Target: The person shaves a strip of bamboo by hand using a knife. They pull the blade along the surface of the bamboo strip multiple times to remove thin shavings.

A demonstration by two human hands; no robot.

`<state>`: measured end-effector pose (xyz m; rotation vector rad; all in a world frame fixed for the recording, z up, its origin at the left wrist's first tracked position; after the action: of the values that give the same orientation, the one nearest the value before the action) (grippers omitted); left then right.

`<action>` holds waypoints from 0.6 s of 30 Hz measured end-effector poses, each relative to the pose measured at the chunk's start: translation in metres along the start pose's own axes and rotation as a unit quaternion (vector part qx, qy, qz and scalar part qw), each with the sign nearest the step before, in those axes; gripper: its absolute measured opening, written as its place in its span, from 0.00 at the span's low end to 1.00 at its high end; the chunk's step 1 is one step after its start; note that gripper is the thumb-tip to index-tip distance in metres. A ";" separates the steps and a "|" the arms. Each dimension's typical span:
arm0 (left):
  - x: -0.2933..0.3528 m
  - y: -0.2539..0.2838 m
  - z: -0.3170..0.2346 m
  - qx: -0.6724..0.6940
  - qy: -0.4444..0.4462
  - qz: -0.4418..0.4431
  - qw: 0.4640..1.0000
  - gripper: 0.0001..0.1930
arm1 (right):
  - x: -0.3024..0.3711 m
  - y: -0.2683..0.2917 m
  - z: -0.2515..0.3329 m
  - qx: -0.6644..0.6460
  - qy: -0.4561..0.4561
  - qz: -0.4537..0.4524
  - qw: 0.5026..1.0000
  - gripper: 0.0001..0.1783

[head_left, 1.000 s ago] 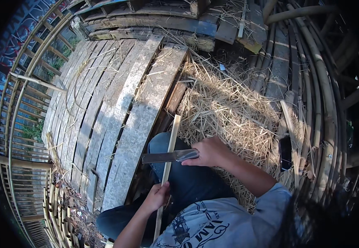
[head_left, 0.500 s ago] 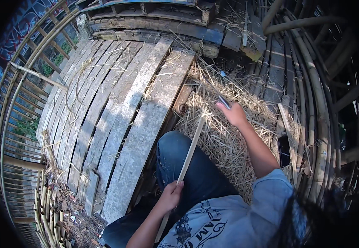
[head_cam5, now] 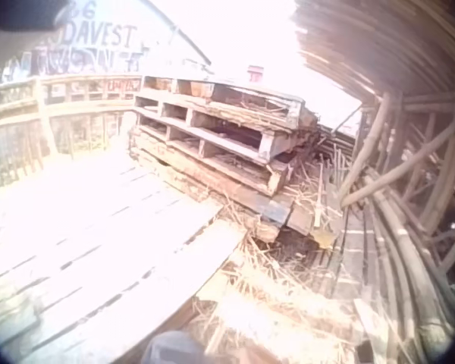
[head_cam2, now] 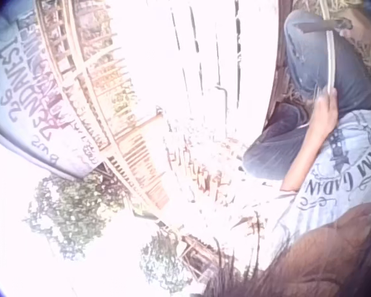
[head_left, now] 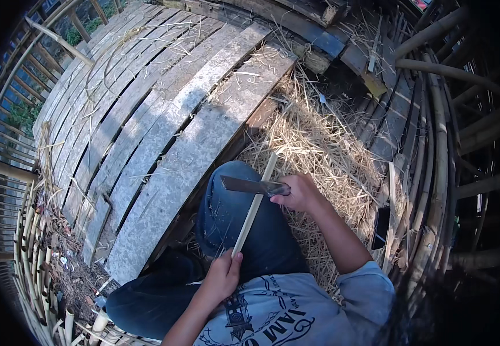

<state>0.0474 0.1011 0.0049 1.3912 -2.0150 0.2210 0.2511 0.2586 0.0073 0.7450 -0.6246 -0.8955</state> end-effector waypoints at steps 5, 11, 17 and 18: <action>0.028 0.005 0.009 0.018 -0.013 -0.021 1.000 0.16 | 0.015 0.034 -0.112 0.152 -0.295 -0.015 0.943 0.43; 0.011 0.010 0.038 0.064 0.012 -0.013 0.998 0.14 | 0.077 -0.057 -0.102 -0.412 -0.335 -0.139 0.836 0.41; -0.012 -0.032 0.023 0.214 0.050 0.138 0.966 0.19 | 0.050 -0.064 -0.030 -0.529 -0.184 -0.126 0.819 0.38; -0.012 -0.030 0.017 0.212 0.050 0.141 0.966 0.19 | 0.045 -0.054 -0.013 -0.472 -0.100 -0.115 0.868 0.35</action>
<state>0.0684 0.0892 -0.0222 1.2960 -2.1553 0.8752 0.2574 0.2018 -0.0351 -0.1754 -0.2048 -1.3522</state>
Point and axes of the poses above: each hand's wrist, its own x-axis away from the middle knuckle, its own y-axis out of the back of the hand, z = x × y, the point moved 8 cm from there along -x, towards the middle knuckle, and after that the axes turned 4 degrees about y, right-handed, at the moved point
